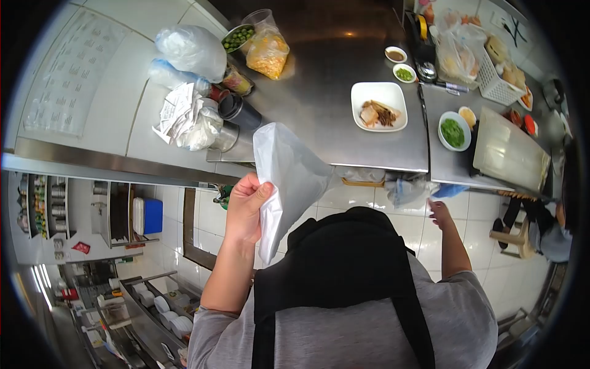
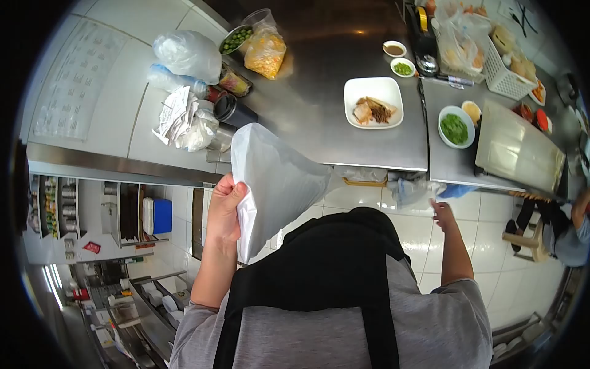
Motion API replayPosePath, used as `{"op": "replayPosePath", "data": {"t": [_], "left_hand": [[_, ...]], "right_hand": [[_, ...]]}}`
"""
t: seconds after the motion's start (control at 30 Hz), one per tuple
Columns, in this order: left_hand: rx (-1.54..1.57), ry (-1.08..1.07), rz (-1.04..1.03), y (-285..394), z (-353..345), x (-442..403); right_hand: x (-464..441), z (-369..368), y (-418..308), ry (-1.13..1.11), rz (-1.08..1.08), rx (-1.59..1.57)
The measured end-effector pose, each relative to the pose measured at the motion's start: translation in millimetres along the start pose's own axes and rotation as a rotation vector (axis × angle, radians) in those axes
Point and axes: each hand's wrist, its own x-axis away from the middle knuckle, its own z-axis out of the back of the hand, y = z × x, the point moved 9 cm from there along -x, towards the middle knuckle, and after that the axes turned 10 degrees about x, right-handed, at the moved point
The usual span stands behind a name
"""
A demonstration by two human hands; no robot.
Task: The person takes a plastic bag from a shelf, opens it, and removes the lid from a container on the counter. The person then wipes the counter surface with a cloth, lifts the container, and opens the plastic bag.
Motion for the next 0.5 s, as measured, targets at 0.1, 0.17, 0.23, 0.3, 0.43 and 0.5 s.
{"op": "replayPosePath", "data": {"t": [0.1,0.17,0.23,0.3,0.43,0.5], "left_hand": [[-0.032,-0.097,-0.019,2,-5,2],[-0.456,-0.294,0.005,-4,-13,11],[-0.559,-0.454,0.139,-17,-24,29],[-0.758,-0.457,0.193,-22,-19,43],[-0.876,-0.56,0.095,-15,-7,61],[-0.874,-0.538,-0.028,3,0,65]], "right_hand": [[65,-74,-63,-0.329,0.229,0.137],[123,-99,-149,-0.258,0.648,-0.011],[208,-97,-236,-0.14,0.953,-0.15],[290,-90,-294,0.057,1.225,-0.151],[362,-130,-309,-0.532,1.292,-0.144],[382,-124,-288,-0.529,1.324,-0.238]]}}
